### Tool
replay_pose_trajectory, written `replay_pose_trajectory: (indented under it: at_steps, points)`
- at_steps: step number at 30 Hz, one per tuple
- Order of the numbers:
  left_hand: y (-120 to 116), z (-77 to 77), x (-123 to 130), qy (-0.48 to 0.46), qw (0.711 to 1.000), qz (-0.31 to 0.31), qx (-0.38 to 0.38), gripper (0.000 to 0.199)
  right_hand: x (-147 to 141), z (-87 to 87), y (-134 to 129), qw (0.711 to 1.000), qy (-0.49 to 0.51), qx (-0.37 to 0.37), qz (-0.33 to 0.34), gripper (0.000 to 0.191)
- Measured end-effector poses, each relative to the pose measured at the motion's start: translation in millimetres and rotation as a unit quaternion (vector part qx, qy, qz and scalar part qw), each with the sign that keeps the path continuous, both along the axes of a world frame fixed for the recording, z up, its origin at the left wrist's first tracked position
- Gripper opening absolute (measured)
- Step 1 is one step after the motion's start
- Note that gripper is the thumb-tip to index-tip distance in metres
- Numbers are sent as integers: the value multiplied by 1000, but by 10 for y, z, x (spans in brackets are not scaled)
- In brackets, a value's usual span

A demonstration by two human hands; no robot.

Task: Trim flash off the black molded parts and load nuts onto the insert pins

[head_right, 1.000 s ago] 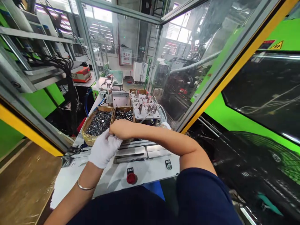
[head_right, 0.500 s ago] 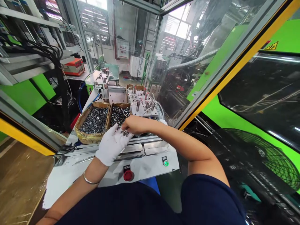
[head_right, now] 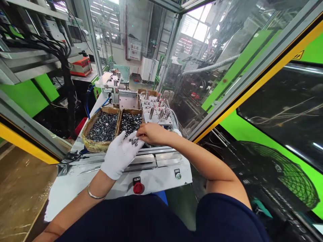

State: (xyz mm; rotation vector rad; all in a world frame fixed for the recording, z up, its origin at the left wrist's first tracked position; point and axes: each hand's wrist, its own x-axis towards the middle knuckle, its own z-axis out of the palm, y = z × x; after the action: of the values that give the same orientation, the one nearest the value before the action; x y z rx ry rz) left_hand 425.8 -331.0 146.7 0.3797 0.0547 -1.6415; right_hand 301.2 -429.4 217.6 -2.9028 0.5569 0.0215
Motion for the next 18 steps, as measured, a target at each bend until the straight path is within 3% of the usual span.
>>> replay_pose_trajectory:
  at_steps: [6, 14, 18]
  points:
    - [-19, -1, -3, 0, 1000, -9, -4, 36, -18, -48, 31, 1000, -3, -13, 16, 21]
    - [-13, 16, -29, 6, 999, -26, -19, 36, 11, 21, 82, 998, 54, -19, 41, 17]
    - [-9, 8, -29, 20, 999, -37, -13, 37, 6, 28, 69, 999, 47, 1, 19, 28]
